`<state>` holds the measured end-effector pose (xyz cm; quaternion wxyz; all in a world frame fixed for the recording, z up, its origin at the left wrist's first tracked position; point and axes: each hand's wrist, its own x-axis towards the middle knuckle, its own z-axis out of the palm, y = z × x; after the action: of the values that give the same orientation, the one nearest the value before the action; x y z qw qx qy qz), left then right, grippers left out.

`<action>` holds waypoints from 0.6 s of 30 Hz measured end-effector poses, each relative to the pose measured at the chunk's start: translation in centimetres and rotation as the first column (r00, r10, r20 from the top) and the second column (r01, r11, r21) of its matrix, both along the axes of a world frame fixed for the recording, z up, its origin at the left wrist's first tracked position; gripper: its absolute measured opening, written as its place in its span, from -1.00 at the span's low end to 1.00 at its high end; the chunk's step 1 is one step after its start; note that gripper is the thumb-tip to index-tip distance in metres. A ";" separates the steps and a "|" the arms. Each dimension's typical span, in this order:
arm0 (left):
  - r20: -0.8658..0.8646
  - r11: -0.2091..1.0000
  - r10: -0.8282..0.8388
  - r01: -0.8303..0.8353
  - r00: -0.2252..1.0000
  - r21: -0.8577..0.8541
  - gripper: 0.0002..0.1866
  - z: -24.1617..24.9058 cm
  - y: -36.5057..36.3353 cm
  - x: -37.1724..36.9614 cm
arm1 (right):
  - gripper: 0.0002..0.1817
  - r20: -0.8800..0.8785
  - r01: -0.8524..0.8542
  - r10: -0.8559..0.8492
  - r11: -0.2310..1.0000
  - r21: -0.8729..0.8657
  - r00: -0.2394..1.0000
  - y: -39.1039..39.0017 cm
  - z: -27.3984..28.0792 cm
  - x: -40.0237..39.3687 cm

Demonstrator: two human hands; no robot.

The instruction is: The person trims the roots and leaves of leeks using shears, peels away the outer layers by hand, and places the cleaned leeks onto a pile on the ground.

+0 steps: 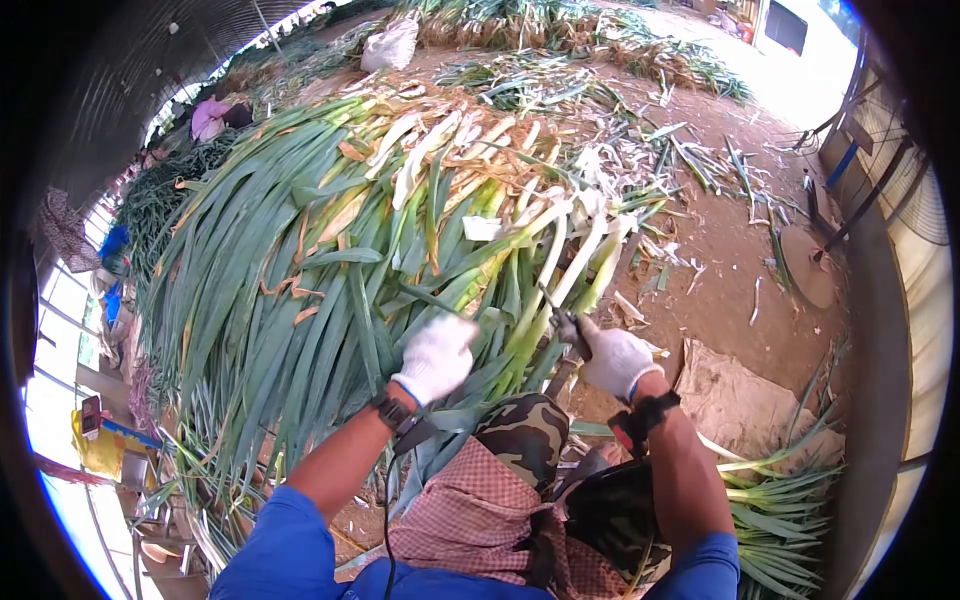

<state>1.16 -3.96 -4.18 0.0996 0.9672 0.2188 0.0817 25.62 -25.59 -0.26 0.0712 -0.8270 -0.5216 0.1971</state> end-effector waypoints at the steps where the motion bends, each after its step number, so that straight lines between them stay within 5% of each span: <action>1: 0.019 0.990 0.110 -0.111 0.994 0.091 -0.77 0.3 1.2 0.6 | -0.35 0.018 -0.013 0.013 1.000 -0.013 1.000 -0.1 0.3 -0.8; 4: -0.016 0.937 0.326 -0.321 0.945 0.138 -0.68 0.4 4.1 1.5 | -0.32 0.023 -0.032 0.033 0.999 -0.033 0.999 -0.5 0.8 -1.5; 8: -0.132 0.932 0.361 -0.364 0.923 0.004 -0.54 0.1 6.9 3.3 | -0.28 0.044 -0.038 0.040 0.998 -0.050 0.998 -0.7 0.4 -1.9; 18: -0.333 0.942 0.161 -0.245 0.929 -0.229 -0.32 -1.5 10.4 5.3 | -0.18 0.087 -0.079 0.085 0.994 -0.080 0.993 0.3 0.0 -2.8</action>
<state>6.43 6.47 -5.67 0.1841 0.9176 0.3404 -0.0912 22.87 -25.29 -0.30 0.0078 -0.8151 -0.5500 0.1820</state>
